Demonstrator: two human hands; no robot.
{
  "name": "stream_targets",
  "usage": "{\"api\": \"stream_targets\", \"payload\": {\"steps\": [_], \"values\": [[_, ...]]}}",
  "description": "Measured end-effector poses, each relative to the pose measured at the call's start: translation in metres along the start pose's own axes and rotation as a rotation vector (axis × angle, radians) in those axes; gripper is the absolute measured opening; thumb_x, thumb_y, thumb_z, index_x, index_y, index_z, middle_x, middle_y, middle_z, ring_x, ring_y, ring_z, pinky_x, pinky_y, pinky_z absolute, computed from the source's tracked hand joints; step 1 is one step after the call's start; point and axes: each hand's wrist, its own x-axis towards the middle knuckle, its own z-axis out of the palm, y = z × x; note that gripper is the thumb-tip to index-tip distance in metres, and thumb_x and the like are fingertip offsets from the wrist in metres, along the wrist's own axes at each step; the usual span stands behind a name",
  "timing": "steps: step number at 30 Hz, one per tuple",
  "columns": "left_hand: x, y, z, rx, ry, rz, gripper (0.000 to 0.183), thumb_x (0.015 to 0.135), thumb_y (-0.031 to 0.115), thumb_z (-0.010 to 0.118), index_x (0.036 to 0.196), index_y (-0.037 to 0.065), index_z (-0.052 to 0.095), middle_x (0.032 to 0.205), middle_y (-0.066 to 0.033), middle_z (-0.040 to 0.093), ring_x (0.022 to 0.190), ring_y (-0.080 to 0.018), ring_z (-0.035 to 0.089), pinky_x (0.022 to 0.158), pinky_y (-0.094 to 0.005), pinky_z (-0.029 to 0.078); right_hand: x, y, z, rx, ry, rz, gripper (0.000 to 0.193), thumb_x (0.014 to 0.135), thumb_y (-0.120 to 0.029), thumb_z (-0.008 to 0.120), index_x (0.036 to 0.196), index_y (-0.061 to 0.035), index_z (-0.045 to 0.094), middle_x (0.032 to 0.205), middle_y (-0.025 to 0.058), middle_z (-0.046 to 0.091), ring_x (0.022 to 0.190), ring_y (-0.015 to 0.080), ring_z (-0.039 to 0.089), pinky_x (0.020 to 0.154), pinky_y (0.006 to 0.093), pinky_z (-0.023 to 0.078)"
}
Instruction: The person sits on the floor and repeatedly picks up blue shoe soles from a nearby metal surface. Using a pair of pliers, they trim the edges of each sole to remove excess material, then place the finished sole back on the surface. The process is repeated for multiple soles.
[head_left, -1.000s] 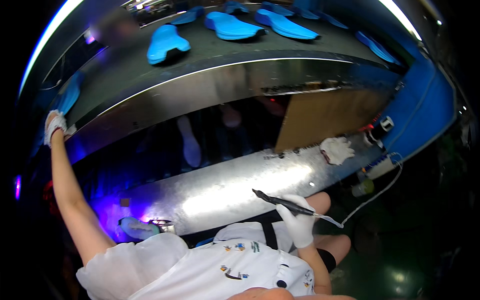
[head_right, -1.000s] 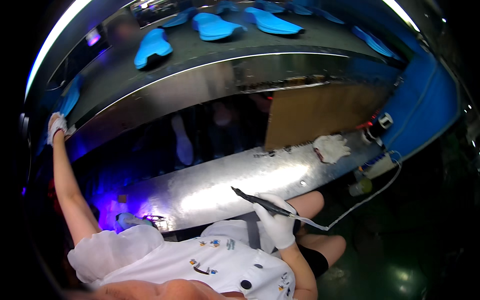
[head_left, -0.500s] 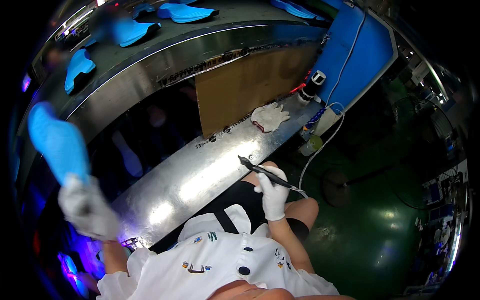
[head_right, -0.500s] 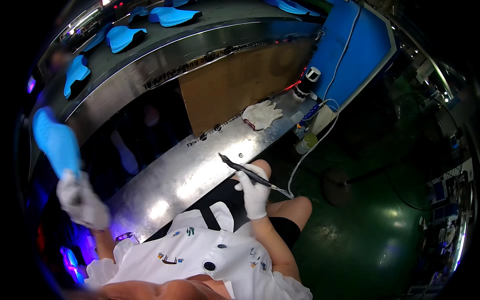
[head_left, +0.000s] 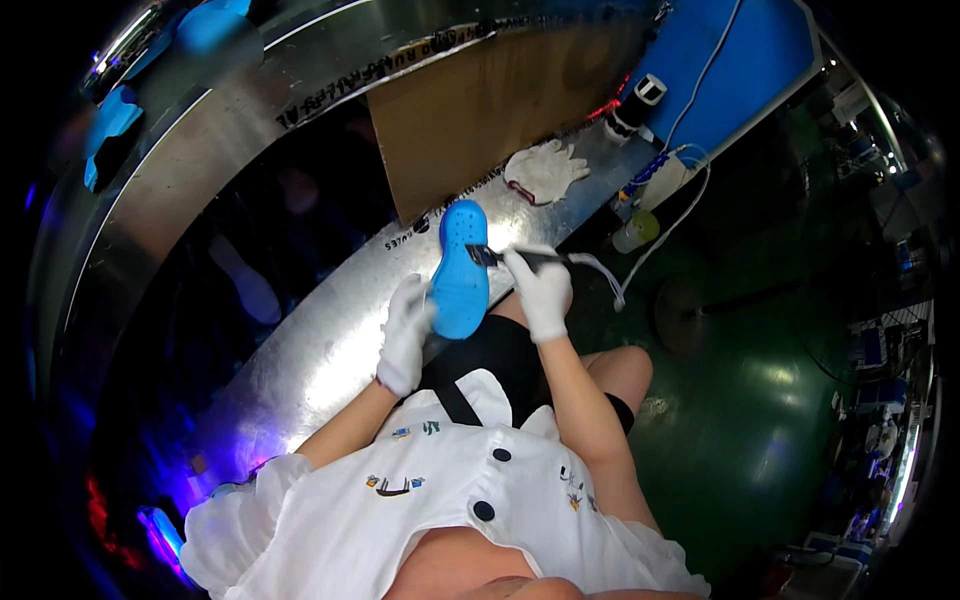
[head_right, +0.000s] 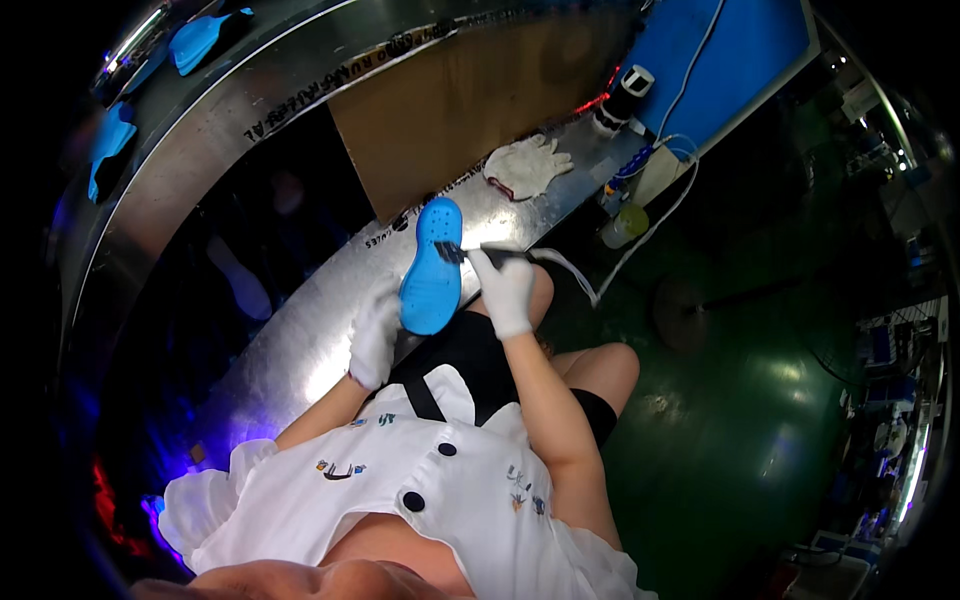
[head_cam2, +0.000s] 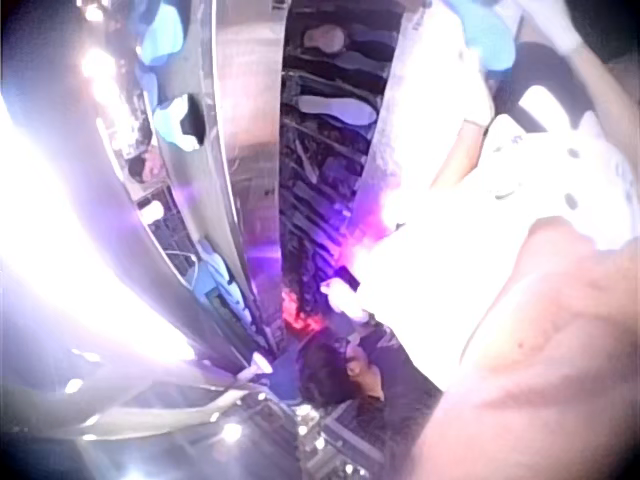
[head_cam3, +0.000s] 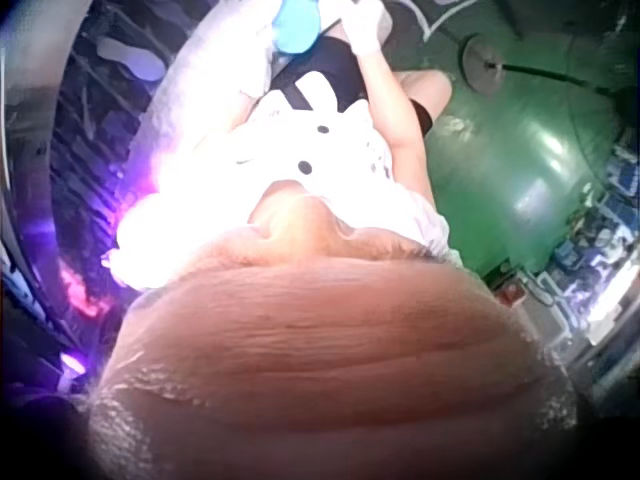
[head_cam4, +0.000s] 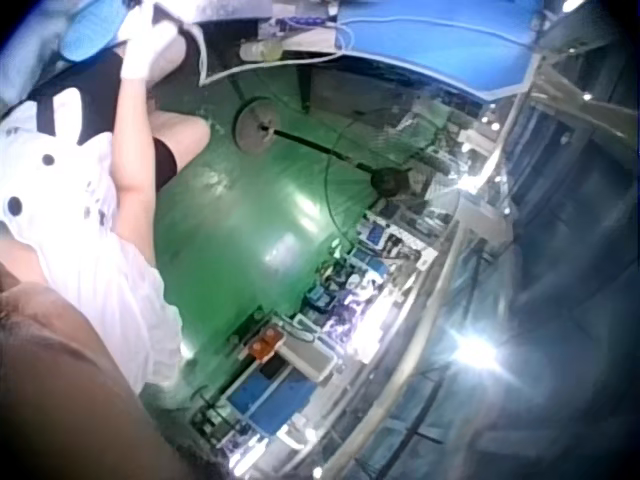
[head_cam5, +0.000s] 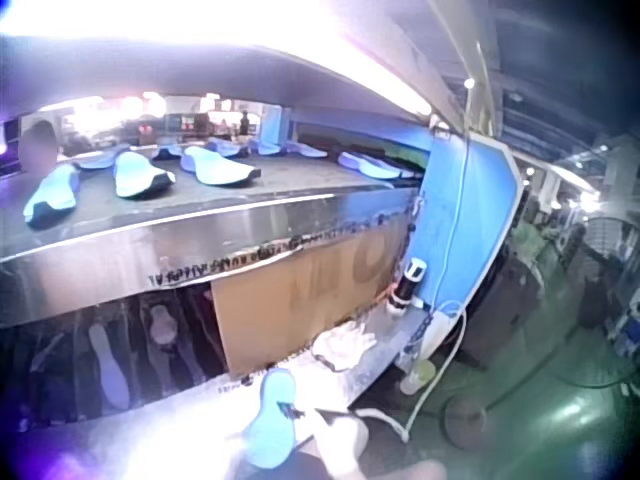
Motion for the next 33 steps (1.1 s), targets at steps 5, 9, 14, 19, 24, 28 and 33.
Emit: {"api": "stream_targets", "payload": {"steps": [5, 9, 14, 19, 24, 28, 33], "values": [[0.051, -0.028, -0.020, -1.281, -0.938, -0.726, 0.082, 0.088, 0.075, 0.035, 0.132, 0.008, 0.050, 0.116, -0.0157, 0.057, 0.107, -0.0331, 0.056, 0.091, -0.0525, 0.047, 0.002, -0.019, 0.050, -0.435, -0.040, -0.148, 0.018, 0.083, -0.026, 0.066, 0.088, -0.0086, 0.068, 0.077, 0.0139, 0.068, 0.073, 0.0340, 0.067, 0.067, 0.0428, 0.053], [0.053, -0.020, 0.021, -1.082, -0.086, -0.657, 0.082, 0.092, 0.072, 0.026, 0.135, 0.005, 0.048, 0.125, -0.0178, 0.059, 0.104, -0.0358, 0.062, 0.091, -0.0487, 0.051, -0.046, -0.046, 0.025, -0.634, -0.096, -0.407, 0.014, 0.080, -0.022, 0.071, 0.086, -0.0101, 0.066, 0.074, 0.0096, 0.065, 0.071, 0.0282, 0.065, 0.065, 0.0401, 0.051], [0.027, 0.039, 0.047, -0.722, -0.134, -0.685, 0.076, 0.093, 0.070, 0.028, 0.131, 0.009, 0.052, 0.114, -0.0160, 0.064, 0.088, -0.0303, 0.066, 0.068, -0.0384, 0.057, -0.059, -0.093, -0.016, -0.370, -0.133, -0.424, 0.012, 0.079, -0.014, 0.072, 0.088, -0.0096, 0.067, 0.084, 0.0093, 0.066, 0.075, 0.0269, 0.064, 0.067, 0.0369, 0.052], [0.016, 0.041, 0.067, -1.081, -0.327, -0.615, 0.078, 0.091, 0.072, 0.033, 0.130, 0.007, 0.051, 0.114, -0.0186, 0.063, 0.096, -0.0320, 0.064, 0.081, -0.0445, 0.054, -0.051, -0.107, -0.007, -0.486, -0.070, -0.780, 0.015, 0.077, -0.007, 0.073, 0.091, -0.0059, 0.067, 0.084, 0.0095, 0.067, 0.072, 0.0266, 0.065, 0.068, 0.0340, 0.051], [0.018, 0.038, 0.053, -1.189, -0.518, -0.585, 0.087, 0.087, 0.077, 0.035, 0.127, 0.002, 0.052, 0.111, -0.0296, 0.060, 0.094, -0.0383, 0.063, 0.084, -0.0489, 0.053, -0.043, -0.107, -0.015, -0.052, -0.067, -0.482, 0.016, 0.079, -0.001, 0.072, 0.094, -0.0008, 0.067, 0.078, 0.0078, 0.067, 0.066, 0.0142, 0.064, 0.063, 0.0282, 0.052], [0.019, 0.052, 0.072, -0.899, -0.380, -0.480, 0.089, 0.085, 0.079, 0.035, 0.130, 0.003, 0.050, 0.106, -0.0300, 0.060, 0.077, -0.0367, 0.063, 0.060, -0.0397, 0.055, -0.065, -0.114, -0.011, -0.317, -0.141, -0.937, 0.018, 0.082, -0.018, 0.066, 0.096, -0.0062, 0.065, 0.083, 0.0072, 0.064, 0.067, 0.0247, 0.062, 0.061, 0.0335, 0.050], [0.033, 0.042, 0.056, -1.048, -0.632, -0.408, 0.093, 0.082, 0.081, 0.038, 0.133, 0.004, 0.046, 0.107, -0.0311, 0.059, 0.077, -0.0387, 0.062, 0.062, -0.0413, 0.055, -0.053, -0.115, -0.016, 0.110, -0.028, -0.295, 0.012, 0.078, -0.004, 0.071, 0.089, -0.0024, 0.068, 0.080, 0.0088, 0.065, 0.069, 0.0234, 0.063, 0.063, 0.0324, 0.050]]}}
